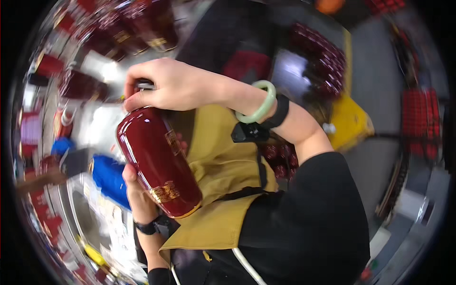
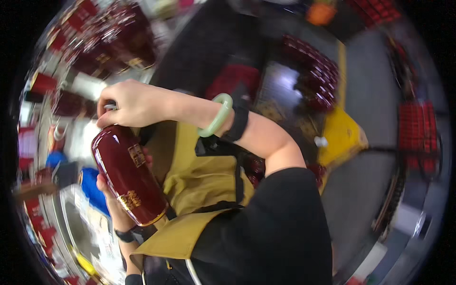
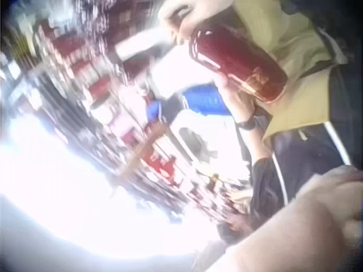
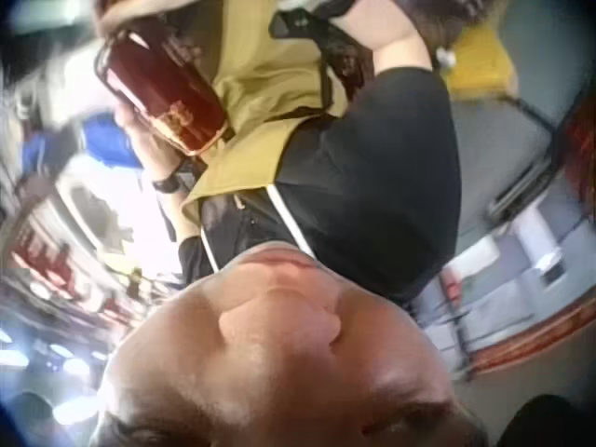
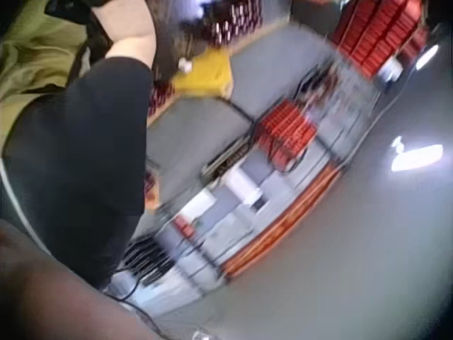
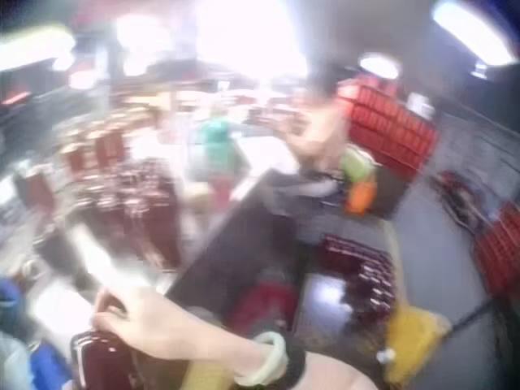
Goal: Applying decorative labels and gold trim to red liquor bottles.
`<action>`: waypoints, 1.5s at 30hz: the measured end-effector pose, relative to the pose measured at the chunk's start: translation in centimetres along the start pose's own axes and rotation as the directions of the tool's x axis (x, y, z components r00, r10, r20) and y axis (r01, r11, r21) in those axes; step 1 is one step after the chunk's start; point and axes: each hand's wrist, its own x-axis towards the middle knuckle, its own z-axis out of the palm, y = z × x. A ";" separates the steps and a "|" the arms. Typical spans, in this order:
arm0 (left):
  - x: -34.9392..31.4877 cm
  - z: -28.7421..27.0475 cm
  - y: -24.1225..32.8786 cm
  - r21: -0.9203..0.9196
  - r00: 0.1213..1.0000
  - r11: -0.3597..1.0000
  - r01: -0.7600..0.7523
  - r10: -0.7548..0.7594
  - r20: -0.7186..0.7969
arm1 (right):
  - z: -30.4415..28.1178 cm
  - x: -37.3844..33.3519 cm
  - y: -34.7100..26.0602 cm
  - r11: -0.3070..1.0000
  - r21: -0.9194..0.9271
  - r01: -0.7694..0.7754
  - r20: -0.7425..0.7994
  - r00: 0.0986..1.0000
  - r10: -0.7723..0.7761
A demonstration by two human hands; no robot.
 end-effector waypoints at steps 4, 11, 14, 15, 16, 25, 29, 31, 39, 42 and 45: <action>5.8 5.4 -0.3 0.290 0.979 0.948 0.133 -0.172 0.111 | -8.9 -7.6 -4.0 0.971 -0.165 -0.172 -0.027 0.985 0.170; 16.6 13.5 -8.4 0.747 0.805 0.484 -0.457 -0.131 0.578 | -13.9 -26.5 -4.9 0.683 -0.539 -0.493 -0.391 0.865 0.315; 17.4 12.4 -10.0 0.805 0.813 0.415 -0.424 -0.216 0.540 | -12.4 -36.0 -1.5 0.438 -0.492 -0.753 -0.676 0.647 0.353; 17.2 11.7 -10.1 0.854 0.837 0.361 -0.375 -0.264 0.479 | -11.8 -38.8 0.0 0.353 -0.470 -0.809 -0.739 0.579 0.343; 16.8 11.0 -9.7 0.881 0.850 0.324 -0.345 -0.290 0.440 | -11.4 -41.1 1.6 0.308 -0.384 -0.870 -0.800 0.480 0.359; 13.8 4.5 -8.8 0.957 0.980 0.285 -0.050 -0.172 0.103 | -3.5 -54.4 16.0 0.055 -0.033 -0.998 -0.914 0.053 0.403; 12.1 2.9 -8.4 0.977 0.990 0.196 -0.079 -0.096 0.100 | 1.4 -56.7 22.7 -0.007 0.006 -1.000 -0.896 -0.008 0.445; 11.2 2.3 -8.3 0.977 0.995 0.207 -0.057 -0.073 0.073 | 3.1 -57.3 25.2 -0.025 0.011 -1.000 -0.885 -0.021 0.465; 9.9 1.6 -8.4 0.984 0.998 0.178 -0.019 -0.063 0.030 | 6.4 -60.1 30.8 -0.184 -0.045 -0.982 -0.855 -0.058 0.515; 9.9 2.6 -8.9 0.982 0.997 0.187 0.006 -0.071 0.007 | 7.8 -64.7 32.9 0.014 0.104 -0.995 -0.887 -0.086 0.453; 6.0 2.1 -7.8 0.996 0.995 0.089 0.030 0.090 -0.038 | 3.9 -53.8 26.5 -0.101 -0.060 -0.993 -0.778 -0.017 0.628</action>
